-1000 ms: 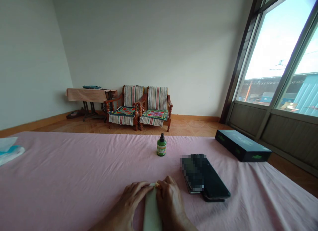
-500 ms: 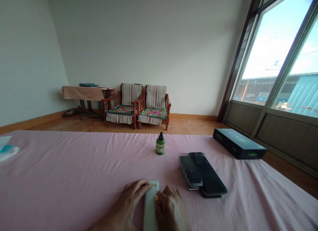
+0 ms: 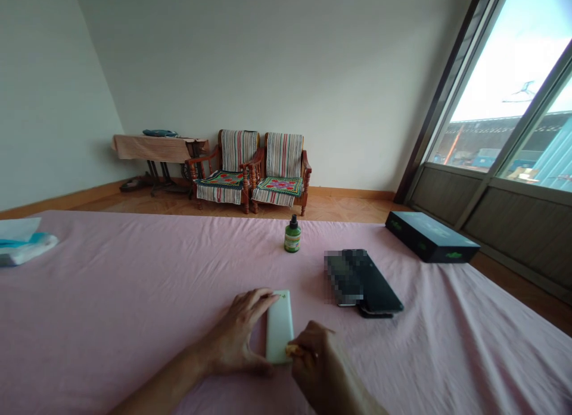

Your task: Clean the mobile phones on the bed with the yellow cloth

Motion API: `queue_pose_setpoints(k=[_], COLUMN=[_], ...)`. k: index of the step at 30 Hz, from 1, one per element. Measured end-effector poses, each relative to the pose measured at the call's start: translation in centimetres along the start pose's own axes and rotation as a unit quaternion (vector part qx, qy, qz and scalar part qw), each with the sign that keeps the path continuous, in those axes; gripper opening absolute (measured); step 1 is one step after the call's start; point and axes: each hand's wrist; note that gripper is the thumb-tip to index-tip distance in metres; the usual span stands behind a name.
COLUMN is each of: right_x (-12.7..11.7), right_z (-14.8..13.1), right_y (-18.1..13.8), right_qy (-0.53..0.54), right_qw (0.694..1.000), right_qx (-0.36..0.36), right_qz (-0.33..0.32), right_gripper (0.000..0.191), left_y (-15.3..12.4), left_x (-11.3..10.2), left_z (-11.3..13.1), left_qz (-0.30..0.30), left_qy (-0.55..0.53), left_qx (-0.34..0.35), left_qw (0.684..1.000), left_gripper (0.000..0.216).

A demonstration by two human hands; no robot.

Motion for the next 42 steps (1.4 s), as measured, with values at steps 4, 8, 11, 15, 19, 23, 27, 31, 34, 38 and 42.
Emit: queue_pose_setpoints(k=[4, 8, 11, 15, 19, 23, 27, 31, 34, 38, 42], right_x=[-0.9, -0.3, 0.2, 0.0, -0.2, 0.0, 0.4, 0.3, -0.1, -0.9, -1.2], right_z=[-0.8, -0.5, -0.1, -0.2, -1.8, -3.0, -1.8, 0.4, 1.4, 1.7, 2.0], right_y=[2.1, 3.7, 4.2, 4.5, 4.6, 4.8, 4.6, 3.7, 2.8, 2.0, 1.5], right_qy=[0.163, 0.262, 0.281, 0.328, 0.415, 0.423, 0.395, 0.340, 0.301, 0.268, 0.253], right_qw=[0.985, 0.959, 0.953, 0.934, 0.895, 0.892, 0.907, 0.932, 0.946, 0.956, 0.964], right_qx=[0.052, 0.107, 0.113, 0.136, 0.152, 0.144, 0.137, 0.127, 0.122, 0.116, 0.085], right_qz=[0.003, -0.021, -0.031, -0.043, -0.063, -0.065, -0.045, -0.028, -0.024, -0.019, 0.006], right_gripper=[0.022, 0.028, 0.030, 0.035, 0.042, 0.047, 0.049, 0.046, 0.042, 0.036, 0.036], left_y=[-0.3, -0.5, -0.5, -0.2, 0.1, 0.3, 0.3, 0.5, 0.7, 1.0, 1.2], left_x=[-0.2, -0.1, 0.1, -0.1, -0.5, -0.3, 0.2, 0.1, -0.1, -0.1, 0.3], left_z=[0.7, 1.6, 2.1, 3.1, 4.3, 4.0, 2.6, 1.6, 1.2, 0.4, -0.7], left_qz=[0.011, 0.014, 0.021, 0.031, 0.051, 0.112, 0.148, 0.160, 0.142, 0.120, 0.131], left_qy=[-0.016, -0.051, -0.078, -0.104, -0.112, -0.139, -0.173, -0.181, -0.198, -0.223, -0.240], left_qx=[0.002, -0.006, -0.008, -0.001, 0.023, 0.003, -0.034, -0.090, -0.122, -0.150, -0.183], left_qw=[1.000, 0.999, 0.997, 0.994, 0.992, 0.984, 0.973, 0.966, 0.962, 0.956, 0.944], left_gripper=[0.100, 0.100, 0.089, 0.081, 0.078, 0.059, 0.042, 0.035, 0.033, 0.039, 0.050])
Point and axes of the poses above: each hand's wrist, its own y-axis towards the middle knuckle, its own x-axis out of the palm, z = x × y, and after that the axes turned 1 degree about y, right-handed
